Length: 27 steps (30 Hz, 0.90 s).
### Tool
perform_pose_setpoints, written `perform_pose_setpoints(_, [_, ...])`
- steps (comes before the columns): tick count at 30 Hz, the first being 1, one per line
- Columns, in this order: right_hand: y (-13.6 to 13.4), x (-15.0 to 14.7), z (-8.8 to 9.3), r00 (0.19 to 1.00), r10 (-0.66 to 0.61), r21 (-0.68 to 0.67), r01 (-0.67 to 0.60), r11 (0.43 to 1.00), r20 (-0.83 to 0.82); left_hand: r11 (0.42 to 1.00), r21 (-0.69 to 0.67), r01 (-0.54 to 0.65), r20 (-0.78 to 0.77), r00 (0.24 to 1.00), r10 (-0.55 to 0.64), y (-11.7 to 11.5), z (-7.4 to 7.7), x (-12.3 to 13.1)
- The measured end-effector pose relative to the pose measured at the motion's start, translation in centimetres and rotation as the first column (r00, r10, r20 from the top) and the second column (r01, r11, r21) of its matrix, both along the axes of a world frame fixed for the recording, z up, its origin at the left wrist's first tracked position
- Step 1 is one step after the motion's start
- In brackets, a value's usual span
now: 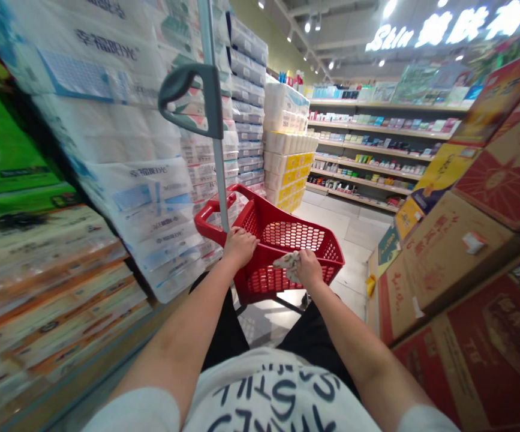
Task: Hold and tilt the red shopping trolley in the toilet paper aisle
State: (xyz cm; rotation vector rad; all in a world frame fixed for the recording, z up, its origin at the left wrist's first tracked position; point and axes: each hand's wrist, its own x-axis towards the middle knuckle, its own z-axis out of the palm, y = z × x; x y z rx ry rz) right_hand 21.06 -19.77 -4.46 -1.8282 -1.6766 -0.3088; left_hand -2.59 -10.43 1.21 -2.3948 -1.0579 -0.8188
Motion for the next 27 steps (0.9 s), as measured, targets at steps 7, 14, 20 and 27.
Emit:
perform_pose_setpoints(7, [0.3,1.2,-0.8,0.994,0.066,0.136,-0.054,0.989,-0.084,1.0,0.011,-0.011,-0.015,1.0,0.012,0.3,-0.1,-0.1])
perform_pose_setpoints(14, [0.0,1.6,-2.1,0.974,0.155,0.172,-0.126,0.977,-0.165,1.0,-0.008,-0.016,-0.021,1.0,0.015,0.3,0.0,-0.1])
perform_pose_setpoints(20, [-0.3,1.6,-2.7,0.978,0.156,0.12,-0.14,0.983,-0.136,0.999,-0.029,-0.012,-0.019,1.0,0.012,0.1,0.3,-0.2])
perform_pose_setpoints(27, [-1.1,3.9,-1.6,0.984,0.044,0.178,-0.013,0.984,-0.175,0.999,-0.043,0.001,-0.005,1.0,-0.002,-0.5,0.7,-0.4])
